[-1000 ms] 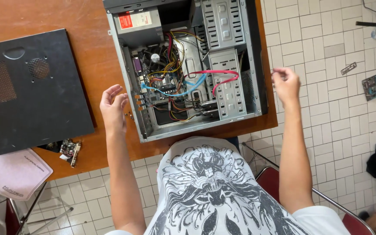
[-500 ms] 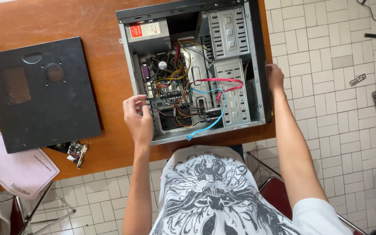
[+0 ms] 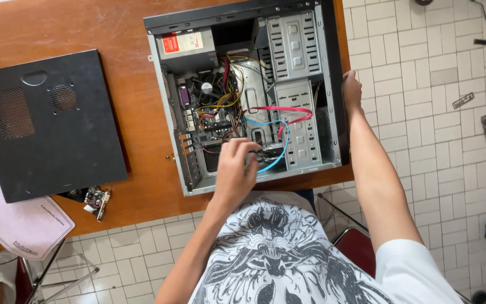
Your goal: The person is working on the internal components of a desktop computer, connecting cables and using a screwdriver.
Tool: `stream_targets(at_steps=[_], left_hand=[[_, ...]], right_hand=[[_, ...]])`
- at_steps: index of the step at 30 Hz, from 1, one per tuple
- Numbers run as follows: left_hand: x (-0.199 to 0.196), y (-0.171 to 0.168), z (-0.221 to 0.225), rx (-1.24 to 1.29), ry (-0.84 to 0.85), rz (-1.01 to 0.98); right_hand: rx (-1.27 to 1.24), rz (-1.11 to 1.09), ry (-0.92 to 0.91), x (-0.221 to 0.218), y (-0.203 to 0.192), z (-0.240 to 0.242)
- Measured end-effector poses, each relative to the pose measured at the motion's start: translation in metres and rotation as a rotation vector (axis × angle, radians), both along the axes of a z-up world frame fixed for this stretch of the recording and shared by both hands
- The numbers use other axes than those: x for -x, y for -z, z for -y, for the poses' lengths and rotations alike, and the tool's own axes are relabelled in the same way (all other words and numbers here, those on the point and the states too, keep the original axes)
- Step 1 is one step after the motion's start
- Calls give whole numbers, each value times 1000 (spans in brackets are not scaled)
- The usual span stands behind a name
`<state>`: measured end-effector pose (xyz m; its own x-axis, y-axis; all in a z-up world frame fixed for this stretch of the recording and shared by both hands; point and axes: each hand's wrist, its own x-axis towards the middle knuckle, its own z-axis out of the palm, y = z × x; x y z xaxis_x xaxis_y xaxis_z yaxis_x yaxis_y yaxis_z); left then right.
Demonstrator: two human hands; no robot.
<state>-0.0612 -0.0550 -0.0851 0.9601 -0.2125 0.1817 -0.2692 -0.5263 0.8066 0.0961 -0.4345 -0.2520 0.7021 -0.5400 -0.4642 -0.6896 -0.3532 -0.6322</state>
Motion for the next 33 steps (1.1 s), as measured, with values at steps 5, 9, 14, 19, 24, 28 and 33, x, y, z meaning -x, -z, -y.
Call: stream_targets(at_steps=[5,9,14,19,24,28,33], left_hand=[[4,-10,29,-66,199,32],[9,-14,37,-69,398,-133],[19,-9,45,-72,514,-333],[23,15,57,-85,530,-378],[23,53,61,-304,328,3],[28,77,63,-447,299,-70],[30,54,55,-417,320,-171]], right_hand=[[139,150,-197,-14,1,17],[322,416,-343,-7,-73,11],[330,786,-465,35,-202,-11],[332,968,-485,96,-293,-64],[84,953,-461,136,-303,-109],[55,893,-356,163,-246,-131],[98,751,-450,180,-221,-144]])
